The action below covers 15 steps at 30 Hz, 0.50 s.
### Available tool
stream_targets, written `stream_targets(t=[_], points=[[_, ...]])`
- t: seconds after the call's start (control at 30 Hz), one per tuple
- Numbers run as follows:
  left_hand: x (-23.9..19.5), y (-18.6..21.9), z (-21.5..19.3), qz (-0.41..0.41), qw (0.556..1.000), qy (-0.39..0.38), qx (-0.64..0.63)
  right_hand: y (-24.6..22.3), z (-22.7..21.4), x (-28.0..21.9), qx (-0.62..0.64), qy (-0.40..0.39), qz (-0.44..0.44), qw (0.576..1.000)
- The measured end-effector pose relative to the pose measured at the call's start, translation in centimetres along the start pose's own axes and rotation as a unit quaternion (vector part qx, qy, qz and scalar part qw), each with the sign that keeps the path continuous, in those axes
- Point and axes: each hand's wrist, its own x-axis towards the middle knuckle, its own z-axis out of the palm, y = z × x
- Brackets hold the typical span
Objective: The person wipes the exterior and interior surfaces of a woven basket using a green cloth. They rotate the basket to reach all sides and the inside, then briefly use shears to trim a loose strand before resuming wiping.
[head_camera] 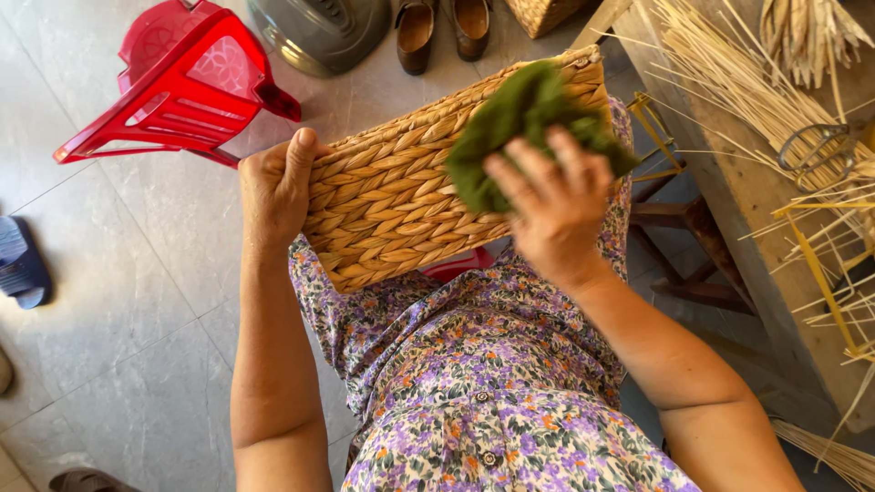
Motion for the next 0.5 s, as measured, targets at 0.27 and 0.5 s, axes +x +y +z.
stream_targets(t=[0.27, 0.5], points=[[-0.4, -0.5, 0.4, -0.076, 0.993, -0.003, -0.095, -12.3, 0.2, 3.3, 0.171, -0.030, -0.174, 0.969], [-0.5, -0.2, 0.2, -0.030, 0.999, -0.001, -0.030, -8.6, -0.8, 3.8, 0.207, -0.075, -0.204, 0.954]])
